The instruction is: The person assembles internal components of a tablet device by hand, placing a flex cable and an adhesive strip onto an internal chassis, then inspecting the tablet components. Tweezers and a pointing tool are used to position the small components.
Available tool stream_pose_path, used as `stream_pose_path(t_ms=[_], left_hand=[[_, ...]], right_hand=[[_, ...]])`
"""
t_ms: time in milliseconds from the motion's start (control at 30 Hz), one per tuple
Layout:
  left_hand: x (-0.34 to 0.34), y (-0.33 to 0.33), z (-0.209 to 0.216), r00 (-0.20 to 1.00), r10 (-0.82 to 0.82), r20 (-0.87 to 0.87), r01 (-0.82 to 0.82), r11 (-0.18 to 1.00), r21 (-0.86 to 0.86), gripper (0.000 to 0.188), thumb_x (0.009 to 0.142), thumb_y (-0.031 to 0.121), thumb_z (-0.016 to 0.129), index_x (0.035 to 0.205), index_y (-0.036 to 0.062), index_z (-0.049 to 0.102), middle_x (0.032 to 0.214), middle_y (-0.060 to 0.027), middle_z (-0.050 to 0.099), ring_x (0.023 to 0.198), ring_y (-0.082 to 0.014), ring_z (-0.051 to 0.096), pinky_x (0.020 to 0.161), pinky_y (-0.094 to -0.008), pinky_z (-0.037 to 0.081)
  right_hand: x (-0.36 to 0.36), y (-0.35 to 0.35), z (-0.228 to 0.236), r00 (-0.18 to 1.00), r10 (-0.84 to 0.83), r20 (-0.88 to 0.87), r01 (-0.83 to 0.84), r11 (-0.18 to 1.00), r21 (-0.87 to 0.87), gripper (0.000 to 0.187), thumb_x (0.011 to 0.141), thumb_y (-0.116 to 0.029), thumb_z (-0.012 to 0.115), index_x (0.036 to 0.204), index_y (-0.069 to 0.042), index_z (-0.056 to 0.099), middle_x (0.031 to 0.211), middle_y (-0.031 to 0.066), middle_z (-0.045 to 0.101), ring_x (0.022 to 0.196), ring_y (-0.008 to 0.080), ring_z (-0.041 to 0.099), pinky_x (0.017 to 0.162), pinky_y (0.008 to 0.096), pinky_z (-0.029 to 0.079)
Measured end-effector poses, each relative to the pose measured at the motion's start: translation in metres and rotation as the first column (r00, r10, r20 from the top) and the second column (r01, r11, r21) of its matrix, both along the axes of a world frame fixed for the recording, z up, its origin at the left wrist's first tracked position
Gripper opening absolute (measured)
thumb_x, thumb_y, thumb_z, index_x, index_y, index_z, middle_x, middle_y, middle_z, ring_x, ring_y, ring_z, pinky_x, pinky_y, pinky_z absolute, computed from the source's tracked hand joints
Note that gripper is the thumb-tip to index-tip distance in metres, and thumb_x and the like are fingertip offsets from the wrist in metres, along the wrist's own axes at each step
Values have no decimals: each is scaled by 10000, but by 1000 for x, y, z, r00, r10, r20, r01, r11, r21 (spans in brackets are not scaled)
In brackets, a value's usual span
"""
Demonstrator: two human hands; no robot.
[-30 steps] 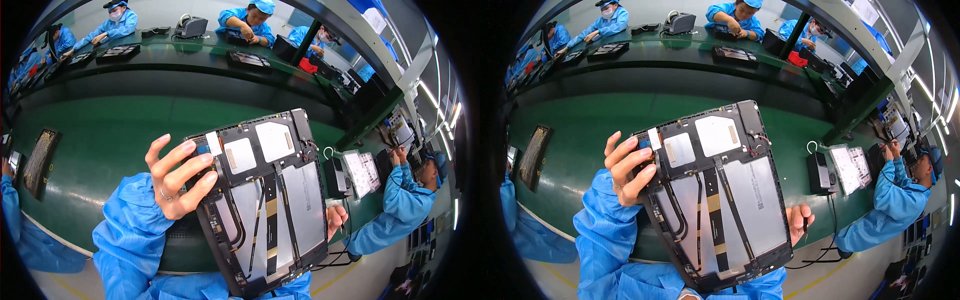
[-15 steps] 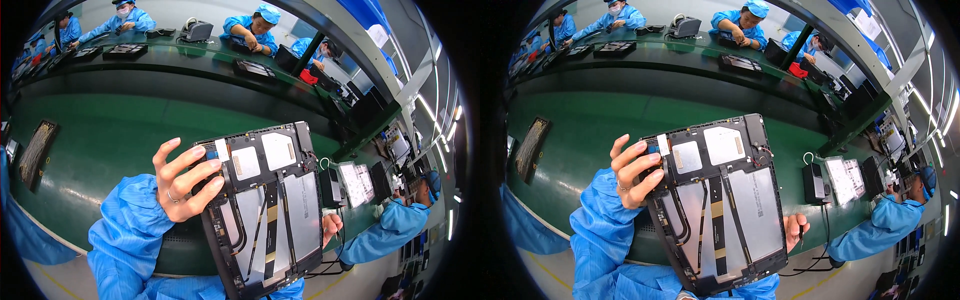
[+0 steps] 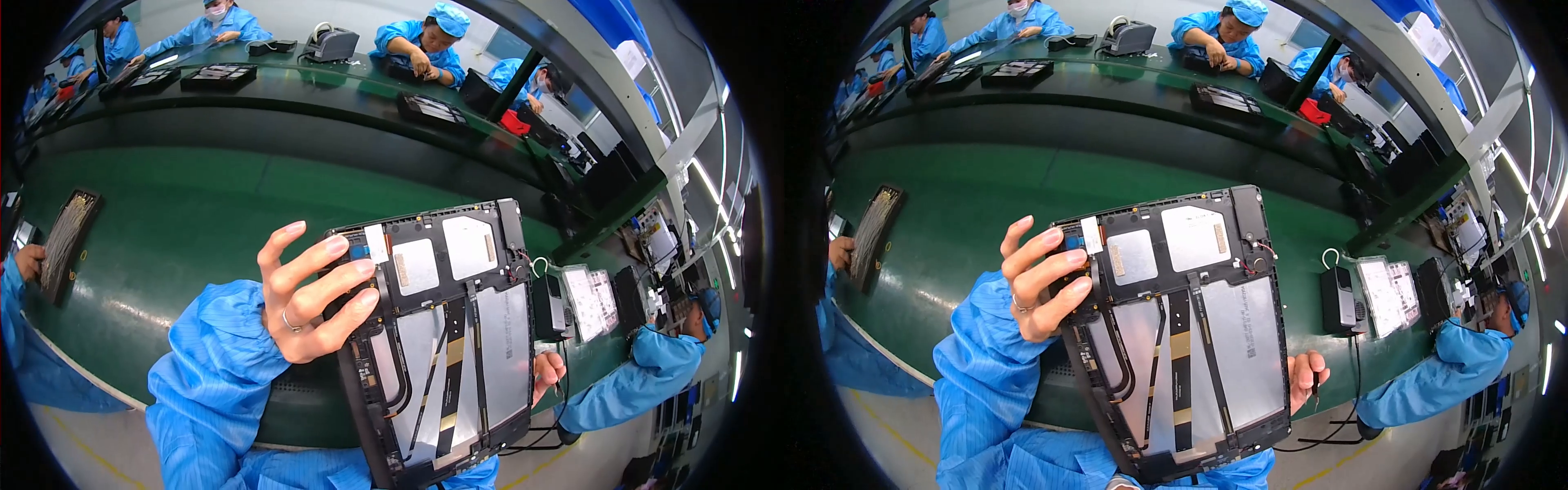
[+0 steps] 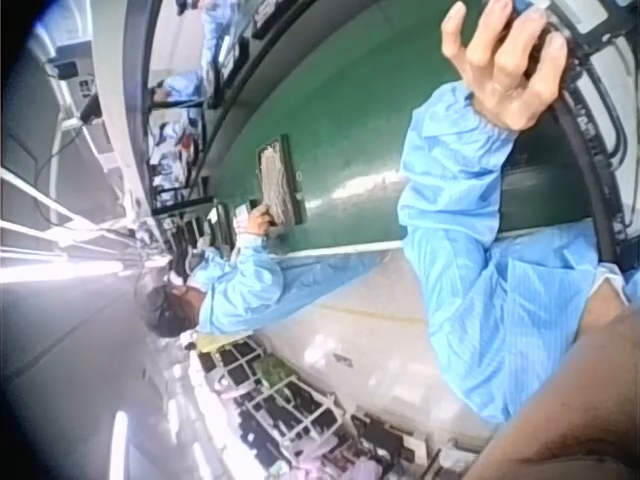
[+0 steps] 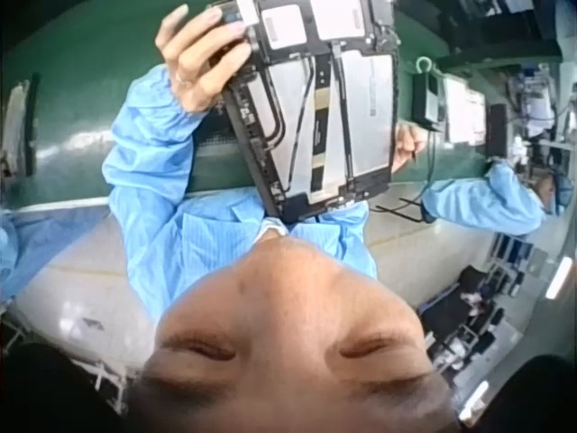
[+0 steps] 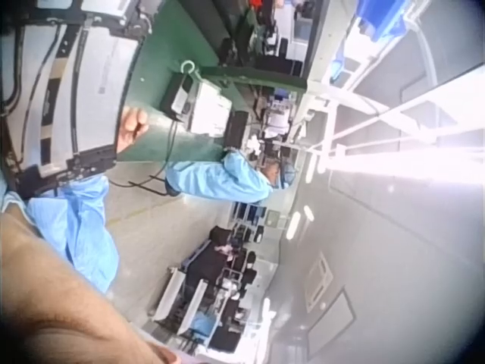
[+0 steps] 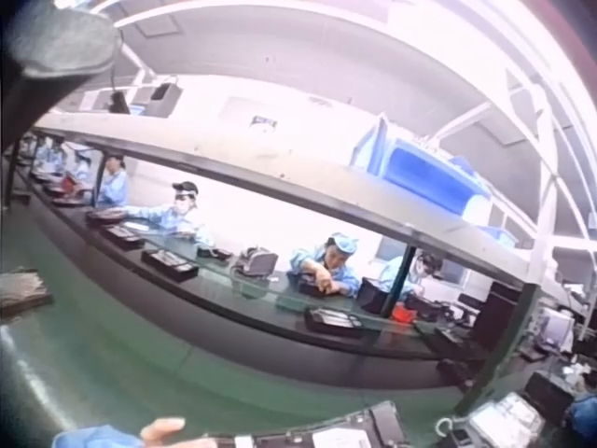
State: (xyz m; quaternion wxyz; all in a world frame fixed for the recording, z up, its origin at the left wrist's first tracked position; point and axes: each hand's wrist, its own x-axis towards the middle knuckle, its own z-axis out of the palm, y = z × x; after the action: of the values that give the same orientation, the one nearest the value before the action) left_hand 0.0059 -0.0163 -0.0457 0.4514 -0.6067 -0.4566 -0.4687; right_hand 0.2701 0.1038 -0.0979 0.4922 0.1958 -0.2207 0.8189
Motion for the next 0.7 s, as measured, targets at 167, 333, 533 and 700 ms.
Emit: stream_pose_path(t_ms=[167, 333, 533, 700], left_hand=[[-1, 2, -2, 1000, -13, -2, 13, 1000, 8, 322, 638, 84, 652, 918, 123, 498, 971, -55, 533, 955, -236, 481, 844, -483, 340], [-2, 2, -2, 1000, 0, -22, 0, 1000, -9, 310, 655, 90, 638, 927, 123, 493, 982, -54, 527, 960, -236, 477, 847, -483, 336], [-3, 3, -3, 1000, 3, -23, -3, 1000, -24, 317, 662, 88, 631, 941, 126, 486, 996, -55, 517, 967, -238, 470, 850, -483, 333], [-3, 0, -2, 1000, 11, -29, -12, 999, -39, 325, 656, 91, 636, 943, 129, 486, 1004, -60, 513, 971, -240, 468, 849, -483, 335]], right_hand=[[1, 1, -1, 1000, 8, 7, -8, 1000, 4, 308, 879, -310, 318, 936, -52, 477, 713, 21, 521, 522, 111, 378, 507, 275, 374], [0, 0, 3, 1000, -8, 20, 8, 1000, 4, 289, 879, -299, 330, 923, -54, 477, 679, 6, 502, 509, 99, 344, 479, 253, 345], [-1, 1, 9, 999, -24, 37, 25, 1000, -12, 267, 878, -287, 344, 907, -56, 477, 639, -10, 479, 493, 84, 304, 446, 227, 309], [-2, -2, 12, 996, -69, 57, 69, 998, -10, 263, 878, -291, 347, 899, -61, 473, 626, -15, 464, 499, 81, 301, 448, 225, 304]])
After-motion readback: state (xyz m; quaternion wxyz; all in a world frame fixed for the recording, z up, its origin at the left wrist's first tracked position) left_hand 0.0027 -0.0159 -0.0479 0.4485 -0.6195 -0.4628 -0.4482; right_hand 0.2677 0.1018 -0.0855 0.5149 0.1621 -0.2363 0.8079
